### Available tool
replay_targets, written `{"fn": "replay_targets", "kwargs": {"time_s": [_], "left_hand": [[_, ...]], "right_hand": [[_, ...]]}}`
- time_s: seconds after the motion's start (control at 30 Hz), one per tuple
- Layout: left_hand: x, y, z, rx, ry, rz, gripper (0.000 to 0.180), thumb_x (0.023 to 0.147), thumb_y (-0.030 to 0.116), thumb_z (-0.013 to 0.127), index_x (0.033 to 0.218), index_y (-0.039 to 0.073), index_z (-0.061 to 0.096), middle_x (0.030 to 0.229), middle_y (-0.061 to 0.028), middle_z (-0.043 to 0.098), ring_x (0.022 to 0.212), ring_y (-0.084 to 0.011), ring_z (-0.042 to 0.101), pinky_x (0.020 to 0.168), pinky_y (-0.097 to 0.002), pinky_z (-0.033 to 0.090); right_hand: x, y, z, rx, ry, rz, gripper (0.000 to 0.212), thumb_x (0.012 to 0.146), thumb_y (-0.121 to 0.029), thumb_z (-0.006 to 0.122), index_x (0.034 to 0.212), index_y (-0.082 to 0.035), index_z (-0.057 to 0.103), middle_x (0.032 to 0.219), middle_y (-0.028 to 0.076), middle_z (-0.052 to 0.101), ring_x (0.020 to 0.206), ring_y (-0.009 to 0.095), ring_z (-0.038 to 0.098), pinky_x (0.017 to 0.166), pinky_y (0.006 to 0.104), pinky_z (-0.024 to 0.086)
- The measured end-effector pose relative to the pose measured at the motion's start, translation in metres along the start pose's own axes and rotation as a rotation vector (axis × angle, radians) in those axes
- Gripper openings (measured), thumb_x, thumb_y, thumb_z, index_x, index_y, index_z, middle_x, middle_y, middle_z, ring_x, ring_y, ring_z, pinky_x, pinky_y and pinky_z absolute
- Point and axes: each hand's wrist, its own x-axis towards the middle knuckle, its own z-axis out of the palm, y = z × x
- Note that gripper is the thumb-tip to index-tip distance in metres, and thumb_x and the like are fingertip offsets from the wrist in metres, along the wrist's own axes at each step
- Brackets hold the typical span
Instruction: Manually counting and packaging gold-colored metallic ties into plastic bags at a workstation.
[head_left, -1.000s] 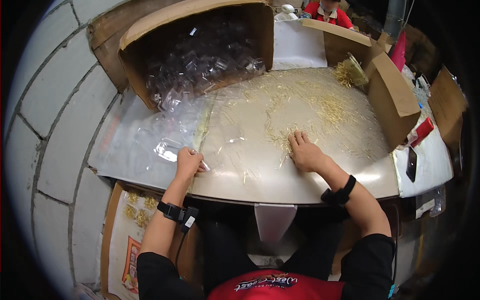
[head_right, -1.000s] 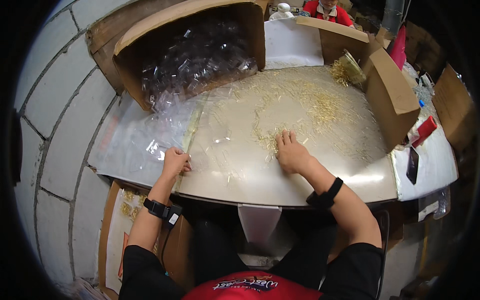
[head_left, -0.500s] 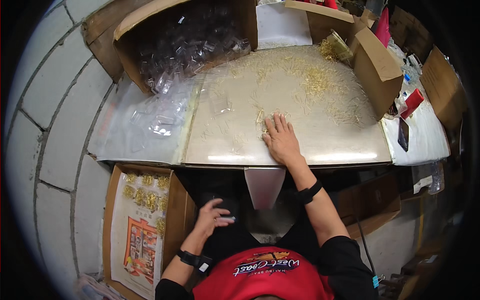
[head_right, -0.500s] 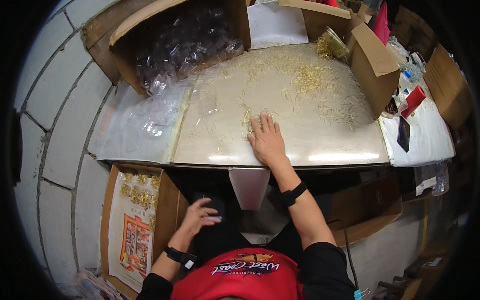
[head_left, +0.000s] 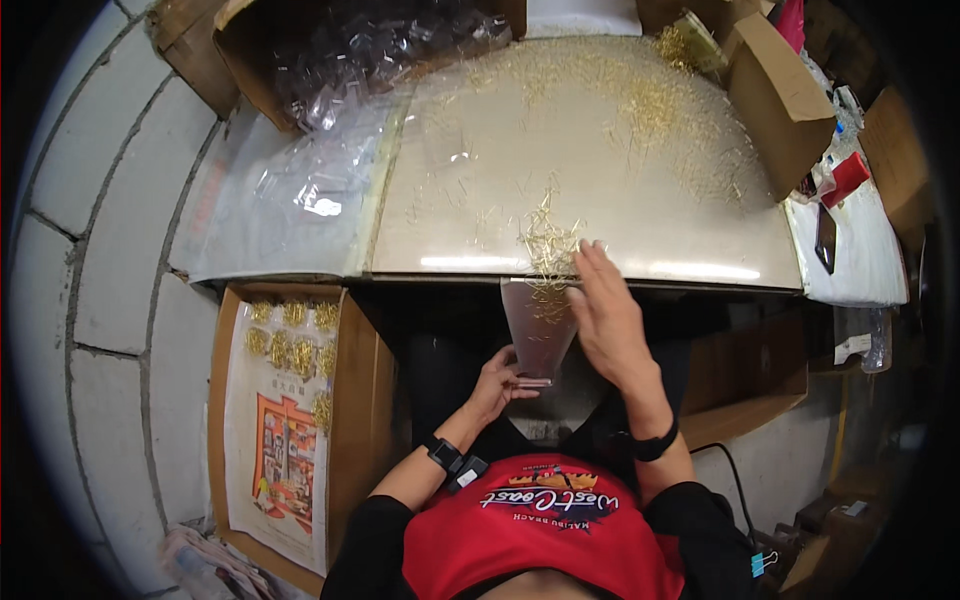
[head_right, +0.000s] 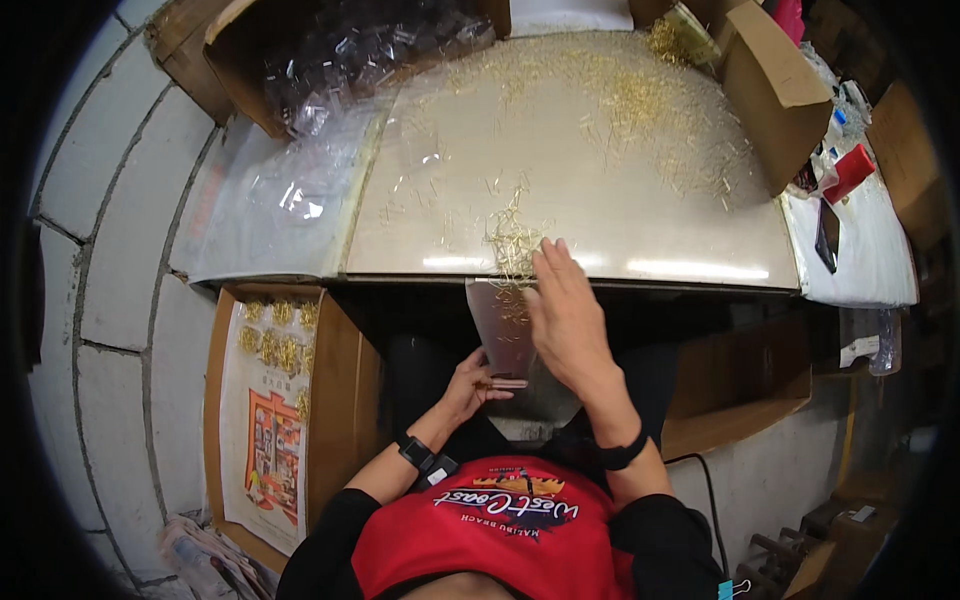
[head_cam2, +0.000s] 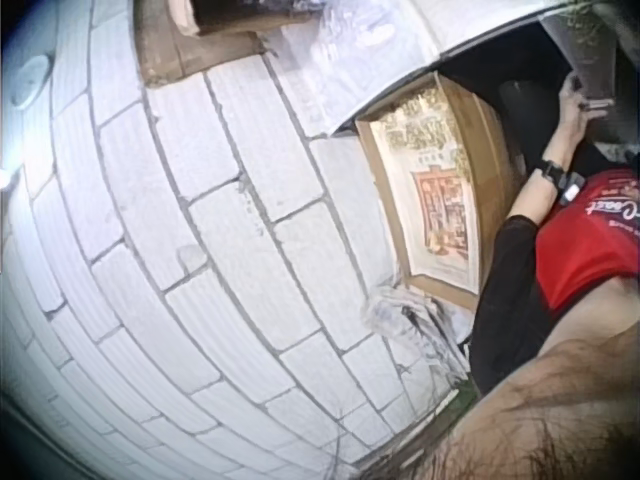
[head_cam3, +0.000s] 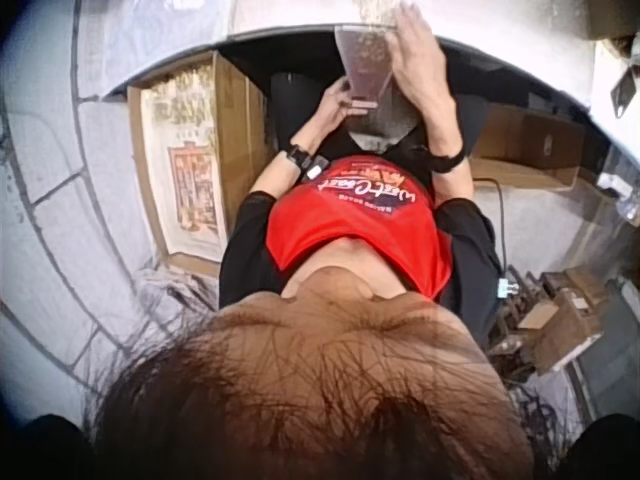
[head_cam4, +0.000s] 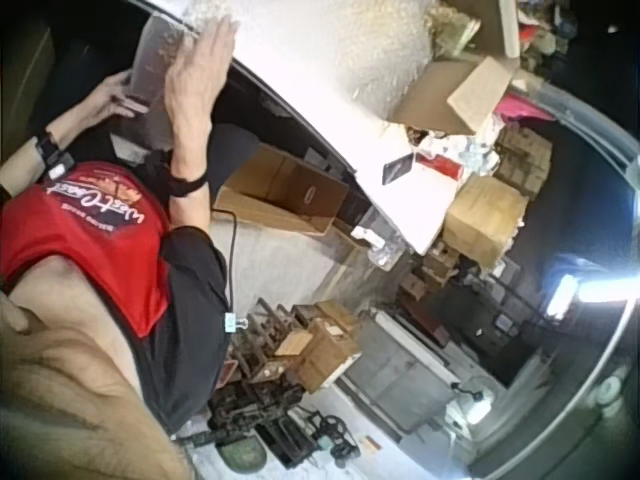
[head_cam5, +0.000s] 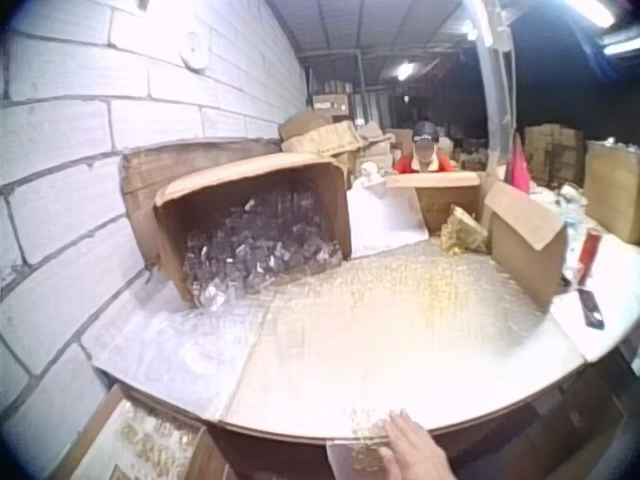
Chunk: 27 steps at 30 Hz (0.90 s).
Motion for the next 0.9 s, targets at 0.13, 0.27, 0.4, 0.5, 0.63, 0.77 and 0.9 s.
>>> {"fn": "replay_targets", "kwargs": {"time_s": [0.13,0.27,0.4,0.5,0.63,0.77,0.9], "left_hand": [[-0.013,0.006,0.005,0.013,-0.024,-0.077,0.062,0.074,-0.006,0.038,0.135,0.002,0.027,0.119,-0.0257,0.053,0.102,-0.0384,0.060,0.077,-0.0391,0.057],[-0.009,-0.004,-0.006,-0.130,-0.157,-0.086,0.056,0.078,-0.003,0.042,0.133,0.000,0.032,0.122,-0.0236,0.052,0.109,-0.0390,0.056,0.079,-0.0409,0.057],[-0.012,0.000,-0.004,-0.181,-0.138,-0.075,0.062,0.070,-0.004,0.043,0.131,-0.003,0.034,0.126,-0.0219,0.050,0.112,-0.0362,0.055,0.083,-0.0409,0.055],[-0.019,-0.007,0.001,-0.183,-0.145,-0.059,0.067,0.066,-0.004,0.043,0.132,-0.003,0.034,0.127,-0.0216,0.049,0.113,-0.0343,0.055,0.084,-0.0406,0.055],[-0.014,-0.011,0.011,-0.221,-0.084,-0.019,0.070,0.063,-0.004,0.043,0.133,-0.002,0.034,0.124,-0.0204,0.052,0.112,-0.0323,0.056,0.091,-0.0437,0.051],[-0.010,-0.016,0.003,-0.160,-0.092,-0.035,0.065,0.064,-0.008,0.041,0.130,-0.003,0.038,0.125,-0.0181,0.052,0.114,-0.0314,0.054,0.096,-0.0444,0.047],[-0.011,-0.021,0.000,-0.219,-0.145,-0.064,0.053,0.074,-0.007,0.043,0.127,-0.001,0.041,0.121,-0.0161,0.055,0.111,-0.0278,0.057,0.096,-0.0425,0.047]], "right_hand": [[-0.033,0.007,-0.015,0.123,0.021,0.032,0.037,0.083,0.000,0.057,0.119,0.000,0.054,0.127,0.016,0.052,0.122,0.032,0.047,0.099,0.0380,0.041],[-0.065,0.012,-0.010,0.180,0.000,0.083,0.033,0.082,0.002,0.057,0.114,0.001,0.057,0.121,0.017,0.056,0.116,0.033,0.052,0.094,0.0368,0.044],[-0.085,0.016,-0.006,0.226,-0.029,0.095,0.030,0.080,0.004,0.058,0.110,0.001,0.059,0.114,0.018,0.060,0.107,0.033,0.058,0.090,0.0367,0.047],[-0.082,0.011,-0.010,0.259,-0.048,0.052,0.027,0.082,0.004,0.056,0.109,0.001,0.059,0.113,0.017,0.060,0.105,0.031,0.059,0.089,0.0345,0.046],[-0.074,0.010,-0.013,0.246,-0.032,0.015,0.026,0.081,0.005,0.056,0.107,0.001,0.059,0.109,0.017,0.061,0.100,0.031,0.060,0.085,0.0347,0.048],[-0.085,0.015,-0.003,0.265,-0.100,-0.011,0.027,0.080,0.006,0.056,0.107,0.001,0.059,0.106,0.017,0.062,0.096,0.031,0.061,0.080,0.0348,0.051],[-0.097,0.026,0.019,0.363,-0.196,0.064,0.032,0.079,0.006,0.057,0.110,0.000,0.058,0.109,0.017,0.060,0.097,0.034,0.059,0.081,0.0355,0.050]]}}
